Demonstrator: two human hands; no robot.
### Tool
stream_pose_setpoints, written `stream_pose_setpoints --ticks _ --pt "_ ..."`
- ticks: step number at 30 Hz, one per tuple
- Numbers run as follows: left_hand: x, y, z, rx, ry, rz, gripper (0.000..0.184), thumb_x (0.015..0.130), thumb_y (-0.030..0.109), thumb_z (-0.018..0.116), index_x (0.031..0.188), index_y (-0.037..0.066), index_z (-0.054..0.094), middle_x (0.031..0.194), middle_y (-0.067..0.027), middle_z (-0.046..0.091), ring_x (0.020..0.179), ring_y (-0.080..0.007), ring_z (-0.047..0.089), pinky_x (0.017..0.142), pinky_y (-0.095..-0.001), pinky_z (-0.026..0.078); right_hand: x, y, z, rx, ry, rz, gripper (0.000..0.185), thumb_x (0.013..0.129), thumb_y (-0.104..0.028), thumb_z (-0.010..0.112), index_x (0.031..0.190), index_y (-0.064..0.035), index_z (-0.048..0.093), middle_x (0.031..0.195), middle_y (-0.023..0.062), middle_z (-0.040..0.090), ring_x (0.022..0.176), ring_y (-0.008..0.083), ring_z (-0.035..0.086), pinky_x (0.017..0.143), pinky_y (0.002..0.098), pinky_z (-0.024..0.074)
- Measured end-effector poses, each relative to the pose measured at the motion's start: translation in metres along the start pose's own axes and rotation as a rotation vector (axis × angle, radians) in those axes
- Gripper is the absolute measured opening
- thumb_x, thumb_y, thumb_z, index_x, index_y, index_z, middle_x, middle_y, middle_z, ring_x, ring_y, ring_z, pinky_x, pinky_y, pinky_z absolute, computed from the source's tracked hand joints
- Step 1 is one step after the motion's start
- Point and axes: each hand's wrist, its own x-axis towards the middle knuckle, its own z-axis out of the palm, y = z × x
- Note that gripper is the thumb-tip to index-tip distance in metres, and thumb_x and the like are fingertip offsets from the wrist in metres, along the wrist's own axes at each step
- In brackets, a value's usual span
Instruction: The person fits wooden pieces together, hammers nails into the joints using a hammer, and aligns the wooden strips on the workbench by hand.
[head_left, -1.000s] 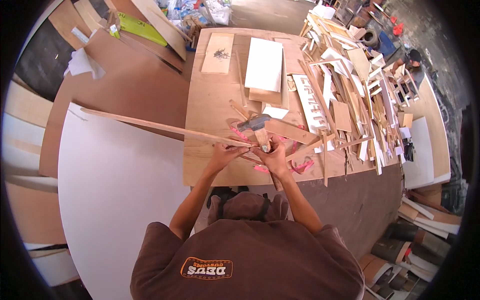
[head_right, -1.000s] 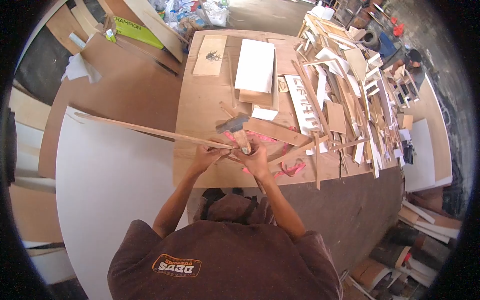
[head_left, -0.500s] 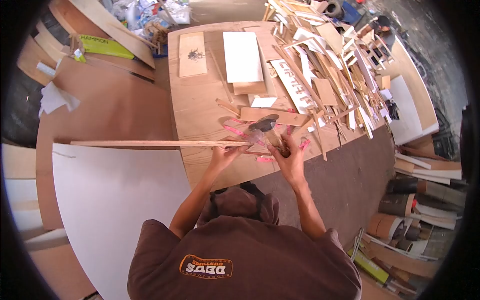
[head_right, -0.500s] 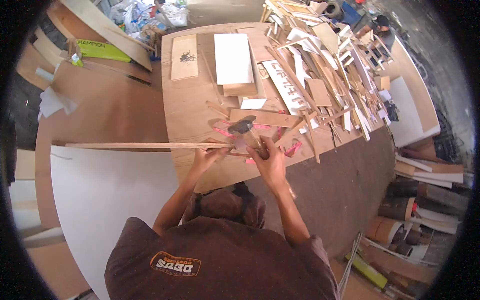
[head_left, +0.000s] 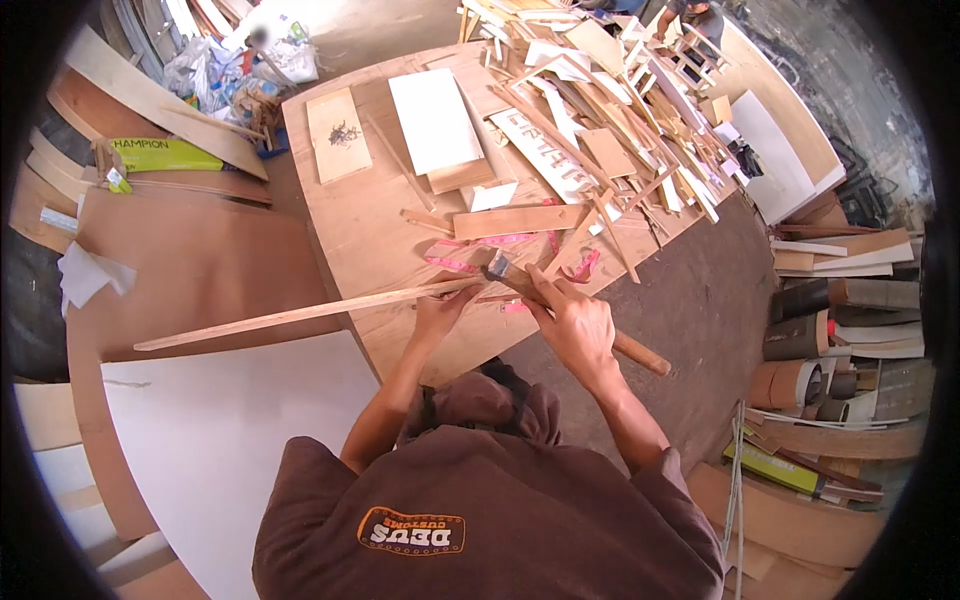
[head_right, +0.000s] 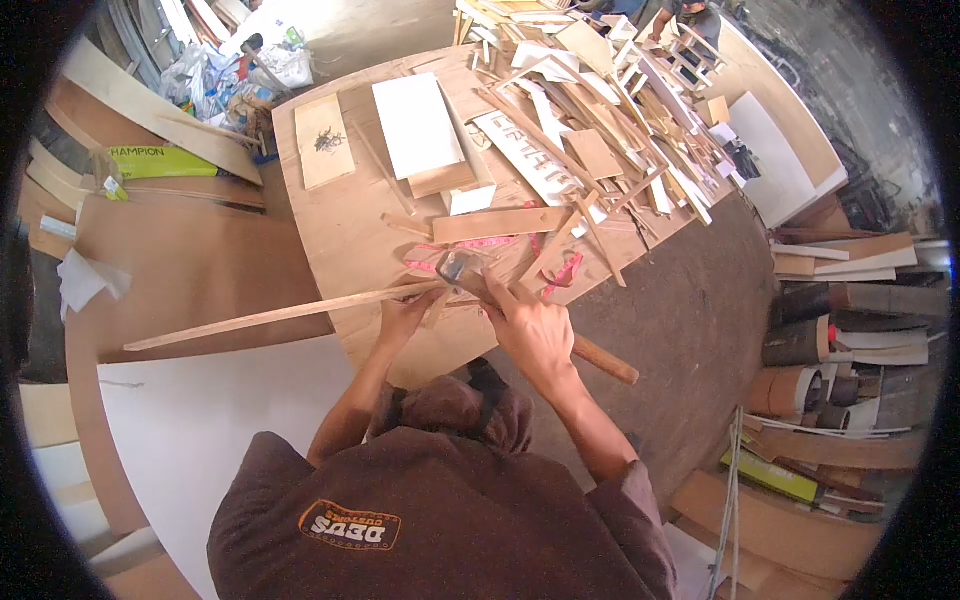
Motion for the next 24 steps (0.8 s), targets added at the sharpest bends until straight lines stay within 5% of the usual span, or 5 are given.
stream_pose_setpoints --ticks 24 --pt "-0.004 -0.005 -0.006 0.056 0.083 0.067 0.01 0.087 0.007 0.079 0.094 0.001 0.074 0.087 -0.0042 0.074 0.08 -0.0085 0.064 0.072 -0.0249 0.052 0.011 -0.019 0.004 0.104 0.094 0.108 0.05 0.087 -0.022 0.075 0.134 -0.0125 0.062 0.09 0.0121 0.072 0.076 0.033 0.071 0.064 0.0412 0.0556"
